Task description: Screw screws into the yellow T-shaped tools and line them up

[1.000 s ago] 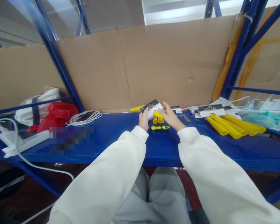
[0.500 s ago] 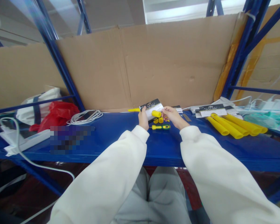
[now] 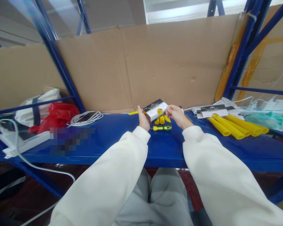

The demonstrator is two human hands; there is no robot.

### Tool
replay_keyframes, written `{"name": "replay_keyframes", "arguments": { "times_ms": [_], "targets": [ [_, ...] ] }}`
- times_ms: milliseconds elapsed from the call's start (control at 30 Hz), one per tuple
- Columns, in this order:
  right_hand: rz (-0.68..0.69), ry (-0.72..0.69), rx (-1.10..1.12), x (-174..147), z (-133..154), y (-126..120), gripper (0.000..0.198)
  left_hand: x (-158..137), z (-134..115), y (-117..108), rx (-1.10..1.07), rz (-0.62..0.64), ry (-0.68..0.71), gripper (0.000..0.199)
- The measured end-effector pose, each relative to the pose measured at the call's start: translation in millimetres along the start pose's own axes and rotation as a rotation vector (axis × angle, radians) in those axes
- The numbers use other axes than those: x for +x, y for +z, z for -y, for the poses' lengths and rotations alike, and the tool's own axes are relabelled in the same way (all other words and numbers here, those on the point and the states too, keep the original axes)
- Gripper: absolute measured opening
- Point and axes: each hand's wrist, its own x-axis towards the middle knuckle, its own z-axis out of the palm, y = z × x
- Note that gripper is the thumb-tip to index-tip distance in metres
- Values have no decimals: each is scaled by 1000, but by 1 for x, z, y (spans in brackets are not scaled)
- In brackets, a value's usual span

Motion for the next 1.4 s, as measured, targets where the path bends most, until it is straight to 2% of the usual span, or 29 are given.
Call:
{"name": "replay_keyframes", "arguments": {
  "times_ms": [100,167,333,400,600,1000,1267,1400],
  "targets": [
    [-107,-18,122,3,7,-10,37,1,-7,-4,62,-109,-15,62],
    [-217,-15,195,6,10,-20,35,2,-10,-7,116,-155,7,55],
    [-482,27,285,16,5,-41,26,0,-7,-7,270,-147,146,17],
    [-552,54,279,18,0,-46,23,-1,-5,-6,317,-123,177,8],
    [-681,106,203,18,-5,-52,23,-4,-2,-5,372,-77,214,21],
    [-789,114,61,31,-15,-55,23,3,7,-8,350,-49,208,19],
    [-704,175,-7,68,-25,-58,27,9,15,-11,367,-12,218,14],
    [-676,265,-37,80,-35,-57,25,11,19,-12,381,19,224,15]
  ]
}}
